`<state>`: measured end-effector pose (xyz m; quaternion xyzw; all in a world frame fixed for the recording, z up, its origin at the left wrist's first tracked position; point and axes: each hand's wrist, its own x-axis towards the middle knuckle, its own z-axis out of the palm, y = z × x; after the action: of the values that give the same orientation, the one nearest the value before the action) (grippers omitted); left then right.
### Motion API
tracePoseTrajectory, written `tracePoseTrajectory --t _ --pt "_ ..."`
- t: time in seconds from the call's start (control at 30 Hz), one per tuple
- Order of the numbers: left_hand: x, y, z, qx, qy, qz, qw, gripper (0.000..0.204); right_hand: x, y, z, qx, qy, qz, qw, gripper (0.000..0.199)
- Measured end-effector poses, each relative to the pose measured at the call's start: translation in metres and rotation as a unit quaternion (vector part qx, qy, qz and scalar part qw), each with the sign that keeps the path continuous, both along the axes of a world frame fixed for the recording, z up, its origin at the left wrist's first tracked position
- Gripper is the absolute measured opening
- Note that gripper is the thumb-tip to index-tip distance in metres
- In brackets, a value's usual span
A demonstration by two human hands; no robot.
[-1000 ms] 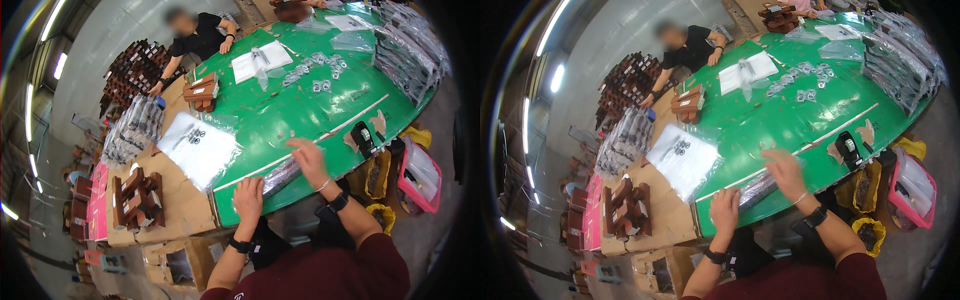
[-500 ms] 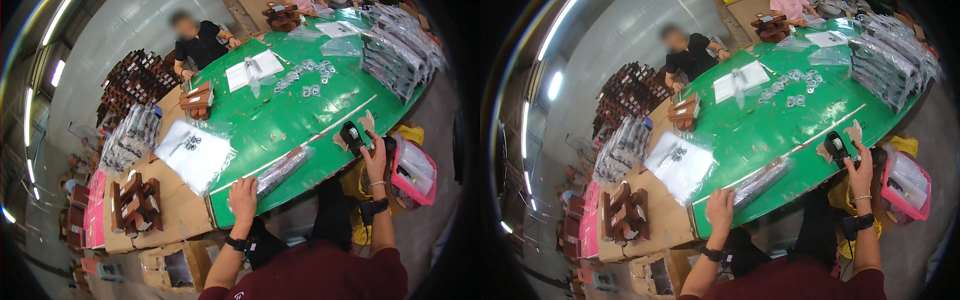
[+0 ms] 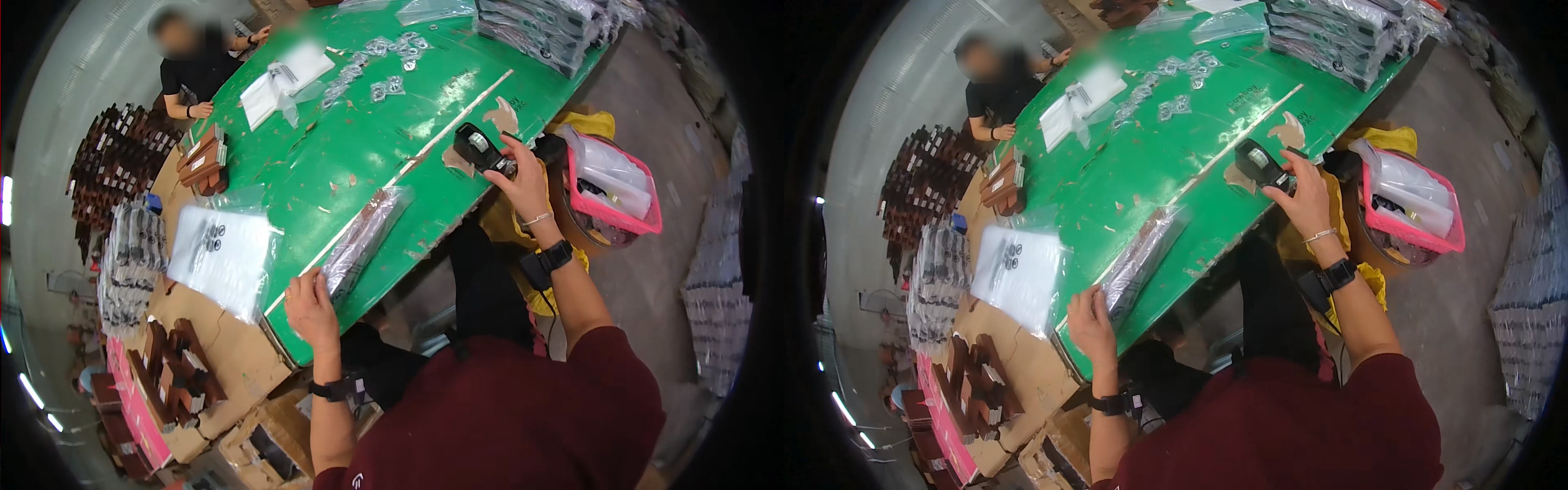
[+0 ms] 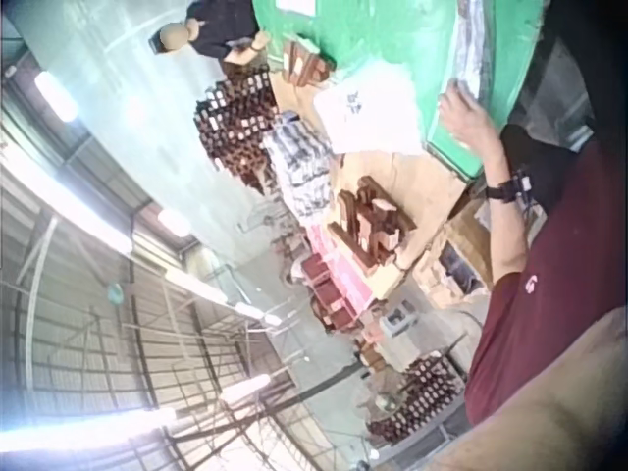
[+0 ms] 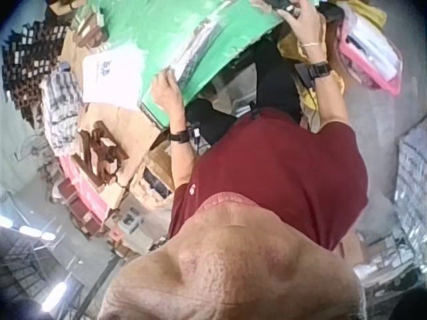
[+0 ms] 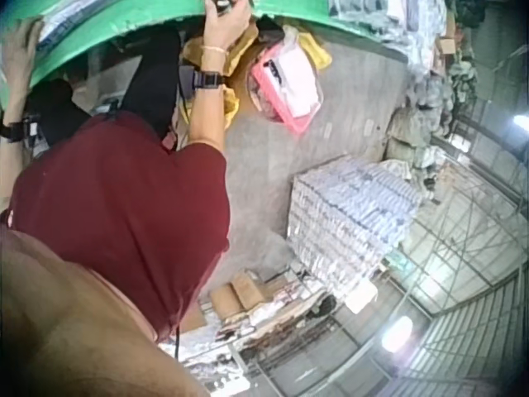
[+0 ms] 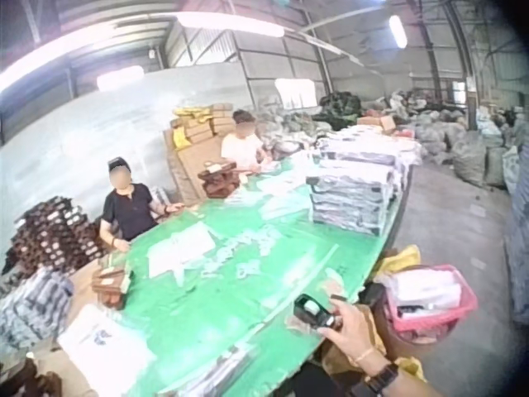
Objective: The person is packaging wooden furniture components into plastic bags and sealing them.
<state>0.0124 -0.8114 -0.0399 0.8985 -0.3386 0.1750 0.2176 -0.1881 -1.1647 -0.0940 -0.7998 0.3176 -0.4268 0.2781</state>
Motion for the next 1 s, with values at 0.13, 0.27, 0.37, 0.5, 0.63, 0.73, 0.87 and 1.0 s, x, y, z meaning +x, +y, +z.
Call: tracePoseTrajectory --t 0.13,0.27,0.37,0.5,0.63,0.73,0.87,1.0 --pt "-0.001 -0.002 -0.004 -0.013 -0.011 -0.012 1.0 0.013 -0.005 0.001 0.013 -0.042 0.042 -0.023 0.998 0.066" --pt "-0.002 0.0 -0.005 -0.01 -0.024 -0.01 1.0 0.012 0.001 -0.003 0.014 -0.075 0.089 -0.044 0.992 0.063" --pt "-0.003 0.001 -0.004 -0.016 -0.031 -0.007 0.999 0.012 0.011 -0.011 0.016 -0.04 0.123 -0.057 0.99 0.057" --pt "-0.002 0.001 -0.005 -0.007 -0.033 -0.006 0.999 0.01 0.015 -0.027 0.006 0.005 0.087 -0.045 0.995 0.046" --pt "-0.001 0.002 -0.006 -0.012 -0.025 -0.011 1.0 0.01 0.018 -0.028 0.01 0.027 0.092 -0.04 0.995 0.039" --pt "-0.002 0.001 -0.006 -0.013 -0.027 -0.015 0.999 0.01 0.016 -0.028 0.019 0.067 0.113 -0.055 0.99 0.038" --pt "0.0 0.0 -0.007 -0.018 -0.022 -0.015 0.999 0.011 -0.004 -0.027 0.015 0.107 0.066 -0.028 0.992 0.038" --pt "0.0 0.002 -0.007 -0.006 -0.022 -0.008 1.0 0.011 -0.044 -0.026 -0.001 0.209 -0.029 0.065 0.975 0.033"
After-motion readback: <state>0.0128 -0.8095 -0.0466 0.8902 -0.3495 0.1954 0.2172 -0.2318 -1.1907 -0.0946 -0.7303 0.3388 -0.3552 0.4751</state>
